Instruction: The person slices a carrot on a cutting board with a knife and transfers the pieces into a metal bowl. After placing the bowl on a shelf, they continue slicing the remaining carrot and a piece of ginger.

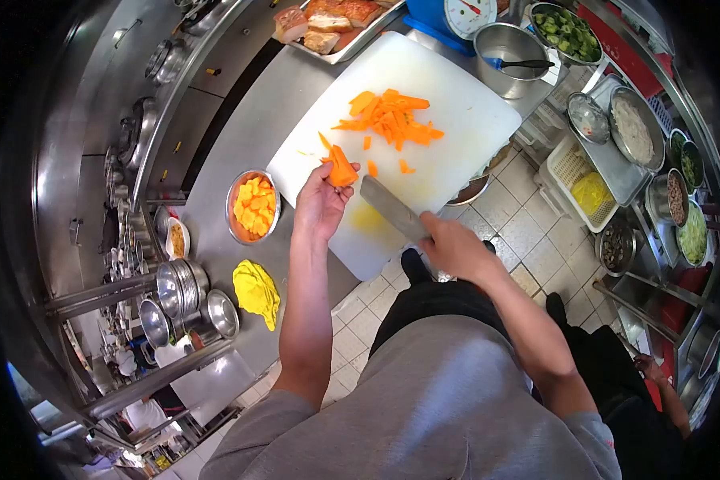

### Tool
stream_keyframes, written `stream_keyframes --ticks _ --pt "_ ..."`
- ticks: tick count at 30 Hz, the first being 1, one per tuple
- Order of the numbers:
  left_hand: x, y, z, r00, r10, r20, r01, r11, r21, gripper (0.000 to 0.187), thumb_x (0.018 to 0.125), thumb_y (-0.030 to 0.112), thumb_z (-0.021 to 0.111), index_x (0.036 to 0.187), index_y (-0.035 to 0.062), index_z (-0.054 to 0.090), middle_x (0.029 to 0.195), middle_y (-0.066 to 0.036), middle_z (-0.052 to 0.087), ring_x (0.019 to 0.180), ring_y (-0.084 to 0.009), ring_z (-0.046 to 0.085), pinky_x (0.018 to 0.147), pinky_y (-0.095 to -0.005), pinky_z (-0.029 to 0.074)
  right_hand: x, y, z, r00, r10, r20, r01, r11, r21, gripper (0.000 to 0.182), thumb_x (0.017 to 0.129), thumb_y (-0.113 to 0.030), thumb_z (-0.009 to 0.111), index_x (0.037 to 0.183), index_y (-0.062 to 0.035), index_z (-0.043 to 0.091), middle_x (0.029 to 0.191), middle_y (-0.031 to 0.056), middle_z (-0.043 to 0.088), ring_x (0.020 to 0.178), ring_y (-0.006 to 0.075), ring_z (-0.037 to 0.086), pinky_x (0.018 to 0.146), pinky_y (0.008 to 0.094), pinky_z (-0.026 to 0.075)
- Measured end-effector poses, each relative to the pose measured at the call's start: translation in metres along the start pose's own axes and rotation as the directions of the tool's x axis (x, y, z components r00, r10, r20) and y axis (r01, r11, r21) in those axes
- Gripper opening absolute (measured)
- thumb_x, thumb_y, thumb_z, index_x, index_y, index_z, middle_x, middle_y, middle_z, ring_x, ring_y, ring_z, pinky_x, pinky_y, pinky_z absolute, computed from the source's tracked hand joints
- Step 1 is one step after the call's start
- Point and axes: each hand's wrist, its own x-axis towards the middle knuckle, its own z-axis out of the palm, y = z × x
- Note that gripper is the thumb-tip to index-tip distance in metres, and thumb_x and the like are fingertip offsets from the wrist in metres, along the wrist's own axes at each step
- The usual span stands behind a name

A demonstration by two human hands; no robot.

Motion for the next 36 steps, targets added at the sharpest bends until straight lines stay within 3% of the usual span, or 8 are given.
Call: stream_keyframes --ticks 6,12,14,15,17,20,26,36 --pt "-0.035 -0.021 0.001 0.979 0.06 -0.197 -0.057 0.998 0.023 0.039 0.095 0.01 0.067 0.131 0.0047 0.055 0.116 -0.018 0.069 0.103 -0.0247 0.07 0.089 -0.0353 0.06 0.045 -0.005 -0.018 0.977 0.0 -0.213 -0.021 0.995 -0.098 0.021 0.092 -0.008 0.053 0.111 0.0017 0.054 0.086 0.0306 0.069 0.087 0.0484 0.068 0.078 0.0565 0.054" --pt "-0.041 -0.062 0.013 0.928 0.296 -0.226 -0.225 0.93 0.292 0.037 0.087 -0.007 0.071 0.121 -0.0009 0.06 0.11 -0.013 0.069 0.096 -0.0189 0.071 0.083 -0.0298 0.06 -0.013 -0.015 0.001 0.966 -0.056 -0.254 0.023 0.991 -0.132 0.017 0.091 -0.004 0.052 0.106 0.0027 0.054 0.081 0.0309 0.068 0.081 0.0496 0.068 0.076 0.0576 0.054" --pt "-0.042 -0.079 0.011 0.864 0.465 -0.193 -0.236 0.712 0.662 0.029 0.085 -0.004 0.075 0.112 0.0 0.066 0.112 -0.013 0.068 0.098 -0.0201 0.07 0.085 -0.0306 0.058 -0.025 -0.017 0.008 0.967 -0.01 -0.254 -0.023 0.992 -0.125 0.018 0.09 -0.003 0.053 0.107 0.0027 0.054 0.079 0.0307 0.068 0.08 0.0499 0.068 0.075 0.0576 0.054" --pt "-0.042 -0.087 0.006 0.87 0.454 -0.192 -0.23 0.718 0.657 0.029 0.085 -0.004 0.075 0.112 0.0 0.066 0.112 -0.013 0.068 0.098 -0.0201 0.07 0.085 -0.0306 0.058 -0.029 -0.018 0.01 0.967 0.02 -0.253 -0.051 0.992 -0.118 0.019 0.089 -0.003 0.053 0.107 0.0026 0.054 0.078 0.0306 0.067 0.079 0.0503 0.068 0.075 0.0575 0.054" --pt "-0.042 -0.103 -0.005 0.669 0.706 0.234 -0.484 0.175 0.857 0.026 0.082 -0.001 0.078 0.106 0.0019 0.069 0.113 -0.013 0.069 0.099 -0.0235 0.069 0.086 -0.032 0.056 -0.036 -0.012 0.02 0.955 0.0 -0.295 -0.045 0.988 -0.146 0.023 0.091 -0.004 0.056 0.113 0.0007 0.051 0.073 0.0268 0.066 0.075 0.0488 0.066 0.068 0.0569 0.053" --pt "-0.058 -0.097 0.007 0.669 0.689 0.278 -0.398 0.016 0.917 0.028 0.08 -0.002 0.078 0.106 0.0008 0.069 0.111 -0.014 0.07 0.102 -0.0267 0.069 0.09 -0.0351 0.055 -0.046 -0.015 0.026 0.965 0.02 -0.263 -0.068 0.982 -0.174 0.022 0.087 -0.001 0.054 0.109 0.0022 0.056 0.074 0.0284 0.068 0.076 0.0473 0.07 0.074 0.0557 0.056" --pt "-0.055 -0.092 0.001 0.653 0.655 0.38 -0.436 -0.085 0.896 0.029 0.08 0.003 0.08 0.107 0.0027 0.069 0.109 -0.014 0.068 0.099 -0.0311 0.068 0.085 -0.0375 0.056 -0.065 -0.032 0.025 0.963 -0.026 -0.267 -0.065 0.943 -0.326 0.025 0.085 0.0 0.054 0.109 -0.0001 0.057 0.071 0.0224 0.07 0.069 0.0394 0.072 0.068 0.0478 0.058" --pt "-0.053 -0.094 -0.004 0.68 0.616 0.397 -0.476 -0.04 0.878 0.031 0.078 0.0 0.077 0.108 0.0007 0.069 0.112 -0.015 0.066 0.099 -0.0326 0.068 0.083 -0.0376 0.055 -0.081 -0.065 0.034 0.968 -0.035 -0.25 -0.108 0.838 -0.535 0.031 0.086 -0.007 0.06 0.117 -0.0028 0.06 0.071 0.0094 0.069 0.063 0.0233 0.073 0.052 0.0335 0.057"
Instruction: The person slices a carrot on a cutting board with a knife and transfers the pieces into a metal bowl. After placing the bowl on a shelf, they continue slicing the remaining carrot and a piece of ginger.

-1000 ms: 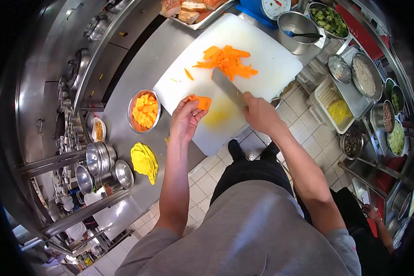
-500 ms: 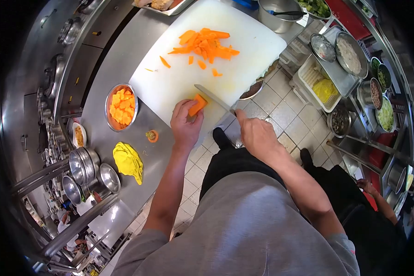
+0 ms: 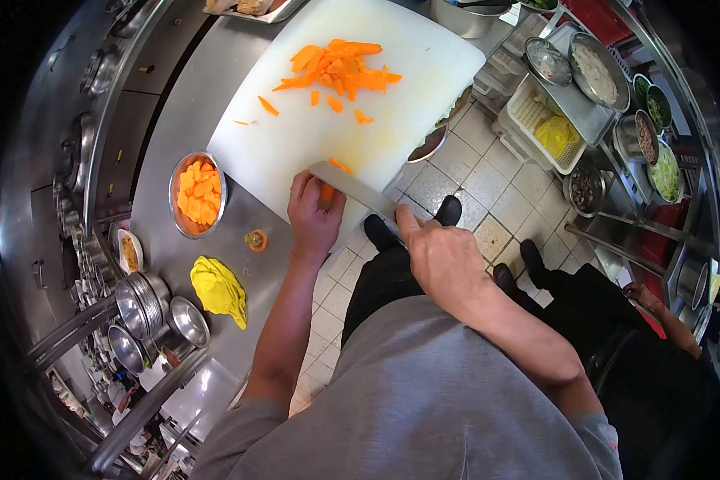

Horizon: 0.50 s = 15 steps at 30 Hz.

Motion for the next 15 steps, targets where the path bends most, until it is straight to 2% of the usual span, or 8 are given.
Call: stream_keyframes --ticks 2,4,11,15 --pt "0.0 0.001 -0.001 1.0 -0.005 0.0 0.005 1.0 -0.002 0.031 0.079 0.0 0.077 0.109 0.0008 0.069 0.113 -0.015 0.066 0.099 -0.033 0.068 0.083 -0.0377 0.055 -0.001 -0.002 0.0 1.0 0.008 0.005 -0.007 1.0 -0.027 0.035 0.086 -0.007 0.06 0.121 -0.0026 0.061 0.071 0.0096 0.07 0.062 0.0225 0.073 0.052 0.0328 0.057" --pt "0.0 0.001 -0.001 1.0 -0.016 0.012 0.016 1.0 -0.01 0.032 0.079 0.0 0.077 0.11 0.0008 0.069 0.113 -0.015 0.066 0.1 -0.0332 0.068 0.083 -0.0377 0.055 -0.001 -0.004 0.001 1.0 0.011 0.026 -0.01 0.999 -0.042 0.042 0.087 -0.005 0.059 0.129 -0.0028 0.055 0.071 0.0116 0.066 0.062 0.0252 0.072 0.052 0.0336 0.056" --pt "0.0 -0.002 -0.002 0.997 -0.057 0.051 0.057 0.998 0.003 0.036 0.079 0.0 0.077 0.114 0.0014 0.068 0.115 -0.016 0.066 0.102 -0.0339 0.068 0.086 -0.0381 0.055 -0.001 -0.013 -0.002 0.998 0.041 0.056 -0.034 0.991 -0.127 0.044 0.087 -0.007 0.06 0.131 -0.0025 0.056 0.073 0.0089 0.065 0.059 0.021 0.07 0.051 0.0306 0.055" --pt "-0.001 -0.005 -0.001 0.997 -0.059 0.05 0.059 0.998 -0.007 0.035 0.078 -0.001 0.077 0.112 0.0016 0.068 0.115 -0.016 0.066 0.102 -0.0348 0.068 0.086 -0.0386 0.055 0.002 -0.014 -0.004 0.997 0.036 0.07 -0.024 0.986 -0.166 0.046 0.087 -0.011 0.061 0.132 -0.0033 0.057 0.071 0.0062 0.063 0.056 0.0165 0.068 0.046 0.0278 0.053"
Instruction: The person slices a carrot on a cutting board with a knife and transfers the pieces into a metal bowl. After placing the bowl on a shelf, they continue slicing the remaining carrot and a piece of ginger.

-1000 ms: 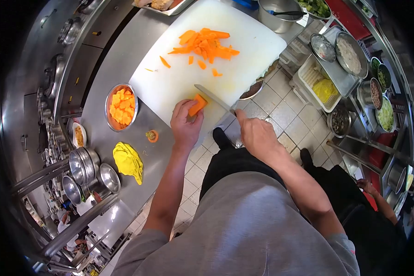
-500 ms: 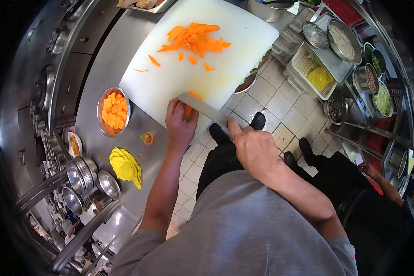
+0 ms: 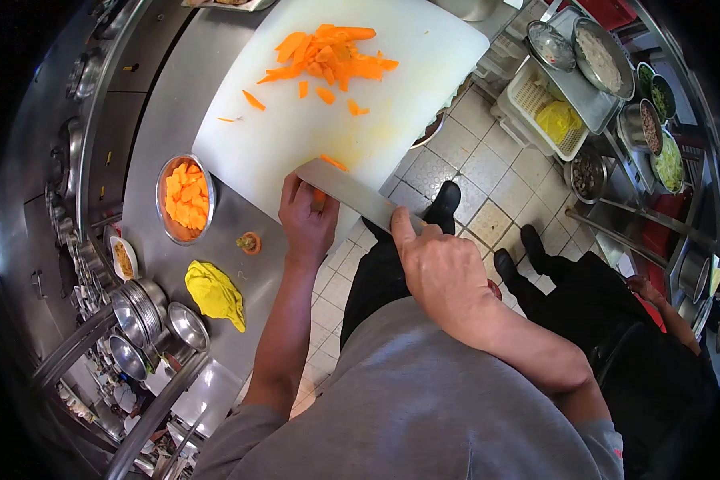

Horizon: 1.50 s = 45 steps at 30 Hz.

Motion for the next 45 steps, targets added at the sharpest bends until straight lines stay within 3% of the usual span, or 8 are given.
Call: stream_keyframes --ticks 8,13,20,23,28,36,42,45 --pt "0.002 -0.002 0.001 0.996 0.08 -0.028 -0.08 0.997 -0.006 0.033 0.076 -0.003 0.077 0.108 0.0001 0.069 0.111 -0.017 0.067 0.099 -0.0347 0.066 0.084 -0.0384 0.055 0.014 -0.006 0.003 0.999 0.046 0.025 -0.047 0.997 0.053 0.041 0.088 -0.009 0.062 0.128 -0.0037 0.056 0.069 0.0074 0.062 0.053 0.0185 0.068 0.044 0.0302 0.053" --pt "0.002 -0.003 0.0 0.997 0.073 -0.009 -0.073 0.996 -0.042 0.029 0.075 -0.004 0.078 0.103 -0.0003 0.069 0.107 -0.017 0.066 0.096 -0.0331 0.066 0.082 -0.0376 0.054 0.031 -0.007 0.0 0.999 0.032 0.01 -0.033 0.995 0.097 0.025 0.088 -0.008 0.06 0.112 -0.0045 0.058 0.064 0.0053 0.06 0.053 0.0186 0.068 0.043 0.0308 0.053" --pt "0.001 -0.004 0.002 0.996 0.082 -0.022 -0.082 0.996 0.028 0.027 0.074 -0.003 0.081 0.098 0.0015 0.069 0.105 -0.015 0.065 0.091 -0.0285 0.067 0.077 -0.0349 0.055 0.054 -0.007 0.002 1.0 -0.018 0.022 0.015 0.992 0.125 0.034 0.083 -0.012 0.064 0.115 -0.0006 0.062 0.065 0.0033 0.065 0.053 0.0146 0.068 0.044 0.0266 0.051" --pt "0.001 -0.005 0.002 0.993 0.109 -0.033 -0.108 0.994 0.033 0.029 0.074 -0.003 0.082 0.1 0.0027 0.071 0.106 -0.014 0.065 0.089 -0.0272 0.067 0.077 -0.0341 0.055 0.063 -0.003 0.005 0.999 -0.018 0.039 0.012 0.99 0.141 0.027 0.083 -0.009 0.064 0.109 -0.0013 0.061 0.066 0.0048 0.067 0.057 0.0172 0.071 0.048 0.0282 0.054" --pt "-0.001 -0.004 0.004 0.996 0.08 -0.03 -0.079 0.997 0.023 0.033 0.076 -0.005 0.081 0.106 0.0046 0.073 0.107 -0.013 0.064 0.088 -0.0258 0.066 0.077 -0.0333 0.055 0.063 0.011 0.002 0.988 -0.007 0.154 -0.049 0.933 0.356 0.013 0.085 -0.005 0.062 0.096 -0.0046 0.056 0.067 0.0116 0.068 0.062 0.0269 0.073 0.054 0.0363 0.057" --pt "0.001 -0.007 0.005 0.996 0.072 -0.046 -0.074 0.996 -0.04 0.038 0.078 -0.004 0.08 0.113 0.0075 0.073 0.108 -0.013 0.064 0.088 -0.0252 0.066 0.077 -0.0333 0.056 0.056 0.04 -0.013 0.993 0.106 0.05 -0.116 0.837 0.534 0.025 0.086 0.0 0.058 0.111 0.0017 0.058 0.065 0.0184 0.065 0.06 0.0369 0.068 0.054 0.0459 0.053" --pt "-0.003 -0.013 -0.009 0.994 0.04 -0.099 -0.034 0.998 0.059 0.037 0.082 -0.005 0.077 0.118 0.0029 0.068 0.112 -0.014 0.063 0.098 -0.0257 0.066 0.086 -0.0344 0.055 0.042 0.05 0.002 0.983 0.01 0.183 -0.12 0.789 0.602 0.018 0.089 -0.002 0.06 0.106 0.0017 0.057 0.062 0.02 0.063 0.06 0.0404 0.067 0.056 0.0485 0.053" --pt "-0.01 -0.022 -0.02 0.969 -0.092 -0.227 0.074 0.993 -0.09 0.037 0.086 -0.005 0.074 0.121 -0.0009 0.063 0.119 -0.016 0.061 0.106 -0.025 0.064 0.091 -0.0349 0.053 0.051 0.066 0.011 0.958 -0.053 0.28 -0.154 0.731 0.665 0.014 0.092 -0.006 0.061 0.104 0.0011 0.058 0.068 0.0219 0.065 0.067 0.0431 0.067 0.063 0.0508 0.054"
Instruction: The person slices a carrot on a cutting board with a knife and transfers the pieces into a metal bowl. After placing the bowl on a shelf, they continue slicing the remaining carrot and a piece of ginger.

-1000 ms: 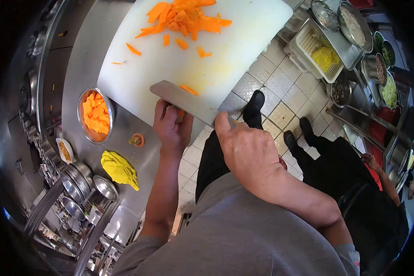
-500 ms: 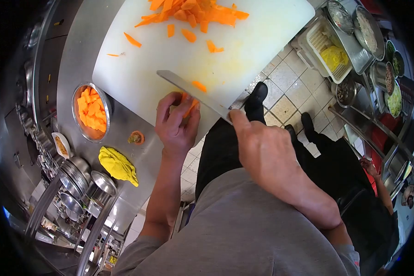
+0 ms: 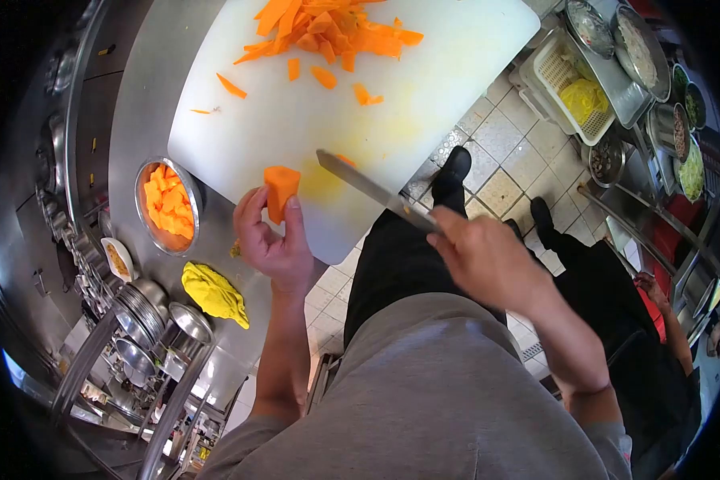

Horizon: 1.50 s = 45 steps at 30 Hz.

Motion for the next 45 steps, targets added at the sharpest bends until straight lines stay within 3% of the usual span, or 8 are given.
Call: stream_keyframes --ticks 2,7,21,25,27,36,43,45 --pt "-0.002 -0.005 -0.007 1.0 -0.015 0.003 0.015 1.0 -0.018 0.037 0.088 -0.005 0.073 0.122 -0.0022 0.06 0.123 -0.016 0.059 0.111 -0.0241 0.061 0.094 -0.0349 0.052 0.026 0.018 -0.016 0.991 -0.101 0.082 0.086 0.981 0.175 0.014 0.094 -0.011 0.06 0.104 -0.0005 0.061 0.075 0.0229 0.067 0.077 0.0434 0.068 0.07 0.0529 0.054" --pt "-0.001 0.011 0.003 0.995 0.057 0.083 -0.056 0.998 -0.016 0.037 0.087 -0.006 0.073 0.121 -0.0019 0.061 0.122 -0.017 0.06 0.109 -0.0253 0.063 0.093 -0.0348 0.052 0.081 0.0 -0.048 0.894 -0.302 -0.332 0.227 0.942 -0.248 0.013 0.093 -0.011 0.058 0.1 -0.0032 0.065 0.074 0.022 0.066 0.075 0.0448 0.067 0.067 0.0541 0.053" --pt "0.007 0.014 0.022 0.956 0.175 0.237 -0.195 0.979 0.065 0.036 0.083 -0.004 0.078 0.117 0.0061 0.072 0.111 -0.014 0.065 0.093 -0.0264 0.066 0.081 -0.0338 0.056 0.011 -0.011 0.011 0.993 -0.023 -0.115 0.013 0.996 -0.091 0.011 0.085 0.002 0.055 0.095 0.0052 0.056 0.065 0.026 0.064 0.065 0.0442 0.068 0.062 0.0507 0.056" --pt "0.01 0.012 0.023 0.952 0.169 0.256 -0.192 0.979 0.069 0.032 0.084 -0.002 0.078 0.114 0.0042 0.071 0.114 -0.015 0.065 0.097 -0.0274 0.066 0.085 -0.035 0.055 0.009 -0.008 0.015 0.985 -0.08 -0.152 0.057 0.987 -0.149 0.015 0.098 -0.011 0.062 0.096 0.0018 0.053 0.058 0.02 0.06 0.058 0.0414 0.065 0.054 0.049 0.051" --pt "0.01 0.014 0.022 0.947 0.194 0.255 -0.219 0.973 0.074 0.033 0.084 -0.001 0.078 0.117 0.0059 0.072 0.112 -0.014 0.065 0.093 -0.0264 0.066 0.081 -0.0342 0.056 0.0 -0.017 0.007 0.993 -0.077 -0.089 0.063 0.987 -0.146 0.015 0.084 0.0 0.057 0.098 0.0026 0.055 0.064 0.0221 0.065 0.06 0.0386 0.069 0.055 0.0466 0.055" --pt "0.01 0.015 0.021 0.945 0.201 0.26 -0.236 0.966 0.109 0.039 0.08 -0.004 0.079 0.117 0.0051 0.07 0.114 -0.015 0.064 0.093 -0.0271 0.066 0.079 -0.0351 0.055 -0.023 -0.028 0.017 0.987 -0.11 -0.116 0.067 0.943 -0.325 0.013 0.083 -0.005 0.061 0.095 -0.0045 0.055 0.062 0.0083 0.061 0.052 0.0231 0.067 0.046 0.0345 0.052" --pt "0.008 0.009 0.021 0.949 0.177 0.261 -0.206 0.975 0.084 0.039 0.075 -0.008 0.079 0.111 0.0042 0.071 0.115 -0.015 0.065 0.091 -0.0273 0.066 0.079 -0.0345 0.055 -0.025 -0.032 0.023 0.989 -0.051 -0.136 0.009 0.955 -0.295 0.013 0.085 -0.001 0.059 0.097 -0.0031 0.055 0.061 0.011 0.056 0.052 0.0298 0.063 0.048 0.0409 0.049" --pt "0.008 0.009 0.02 0.948 0.18 0.263 -0.207 0.975 0.078 0.039 0.074 -0.009 0.079 0.11 0.004 0.071 0.115 -0.015 0.065 0.09 -0.0272 0.066 0.079 -0.0341 0.055 -0.022 -0.031 0.022 0.988 -0.108 -0.113 0.058 0.924 -0.378 0.019 0.085 -0.007 0.062 0.103 -0.0023 0.058 0.061 0.0063 0.062 0.052 0.0189 0.068 0.045 0.0302 0.052"
